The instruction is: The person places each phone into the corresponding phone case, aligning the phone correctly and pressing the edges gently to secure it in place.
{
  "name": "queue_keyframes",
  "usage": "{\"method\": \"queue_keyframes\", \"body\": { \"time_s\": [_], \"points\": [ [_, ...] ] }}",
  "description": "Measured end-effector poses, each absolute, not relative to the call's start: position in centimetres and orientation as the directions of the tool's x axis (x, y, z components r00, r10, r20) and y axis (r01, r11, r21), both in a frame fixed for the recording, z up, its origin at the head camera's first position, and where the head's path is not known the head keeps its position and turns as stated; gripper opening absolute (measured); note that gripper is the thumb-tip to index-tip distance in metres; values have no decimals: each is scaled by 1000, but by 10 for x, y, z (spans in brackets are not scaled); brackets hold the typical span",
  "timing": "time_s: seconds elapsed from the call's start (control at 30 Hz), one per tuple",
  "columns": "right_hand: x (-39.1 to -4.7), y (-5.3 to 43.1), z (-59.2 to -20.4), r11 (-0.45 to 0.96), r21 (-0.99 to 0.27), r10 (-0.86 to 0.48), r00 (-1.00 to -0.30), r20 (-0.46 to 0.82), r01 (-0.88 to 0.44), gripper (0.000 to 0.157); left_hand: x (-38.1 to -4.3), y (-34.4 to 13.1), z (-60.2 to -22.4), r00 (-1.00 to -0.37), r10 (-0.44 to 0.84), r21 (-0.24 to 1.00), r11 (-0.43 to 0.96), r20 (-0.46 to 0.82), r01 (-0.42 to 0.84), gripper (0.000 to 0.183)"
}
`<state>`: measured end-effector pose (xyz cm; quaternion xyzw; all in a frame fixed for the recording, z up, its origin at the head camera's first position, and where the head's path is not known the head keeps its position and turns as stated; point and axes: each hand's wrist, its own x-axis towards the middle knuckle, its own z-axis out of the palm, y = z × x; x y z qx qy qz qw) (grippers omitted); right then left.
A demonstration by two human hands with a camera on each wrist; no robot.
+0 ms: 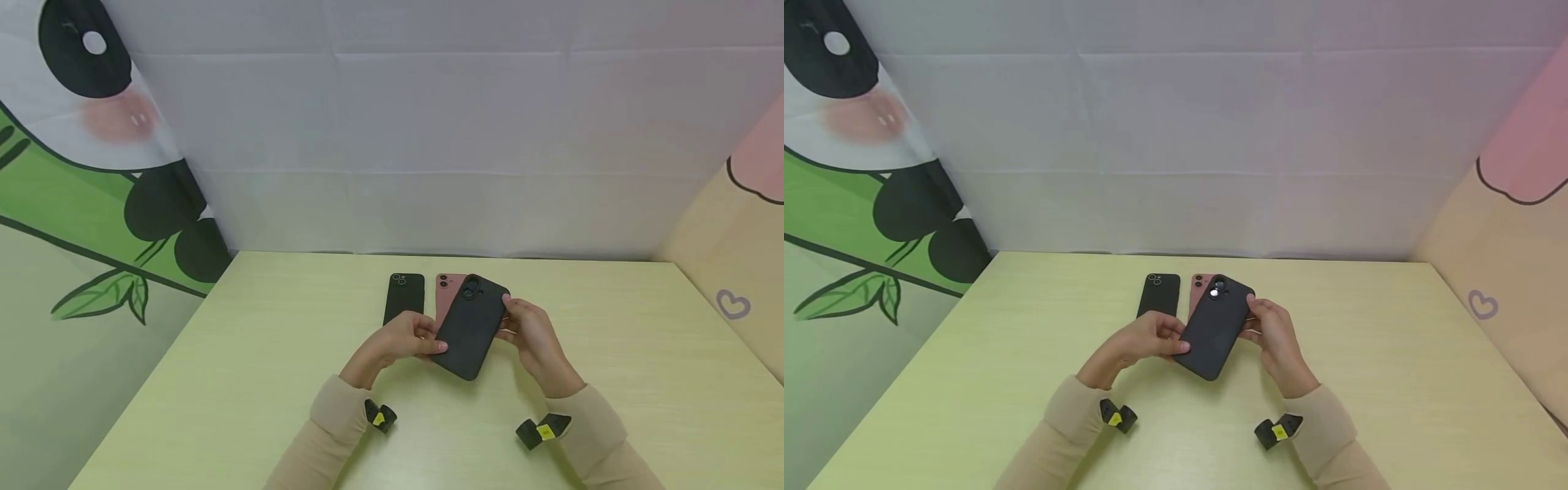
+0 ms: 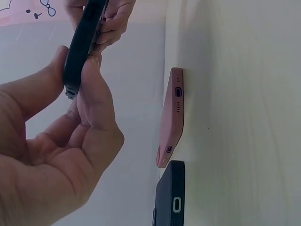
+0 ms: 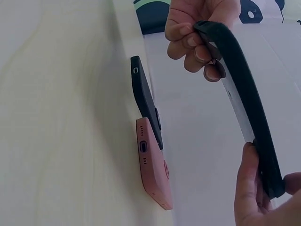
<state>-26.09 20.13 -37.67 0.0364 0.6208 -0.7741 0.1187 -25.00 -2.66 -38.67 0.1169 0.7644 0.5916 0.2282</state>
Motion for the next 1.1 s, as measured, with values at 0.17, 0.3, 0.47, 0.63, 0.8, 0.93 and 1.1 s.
{"method": "queue_keyframes", "body": {
  "time_s": [0.17, 0.3, 0.47, 0.63, 0.8, 0.93, 1.1],
  "points": [
    [-263, 204, -377, -205, -948, -160, -964, -214, 244, 26, -251, -25, -388, -870, 447, 956, 281, -208, -84, 18],
    [-263, 205, -377, -189, -954, -170, -965, -202, 233, 26, -251, -26, -388, -860, 465, 955, 284, -210, -80, 18],
    [-263, 203, -378, -209, -956, -167, -971, -172, 205, 28, -252, -28, -388, -840, 495, 952, 296, -223, -77, 17],
    [-263, 203, -378, -243, -953, -138, -979, -153, 183, 30, -251, -28, -386, -820, 529, 957, 282, -218, -72, 16],
    [-260, 198, -375, -235, -956, -112, -981, -155, 178, 32, -247, -32, -381, -812, 534, 955, 282, -235, -91, 12],
    [-258, 194, -373, -219, -958, -113, -980, -165, 187, 31, -245, -36, -379, -811, 529, 953, 284, -250, -108, 11],
    [-256, 190, -371, -209, -959, -111, -979, -173, 193, 30, -245, -39, -378, -800, 538, 951, 283, -266, -126, 11]
  ]
}}
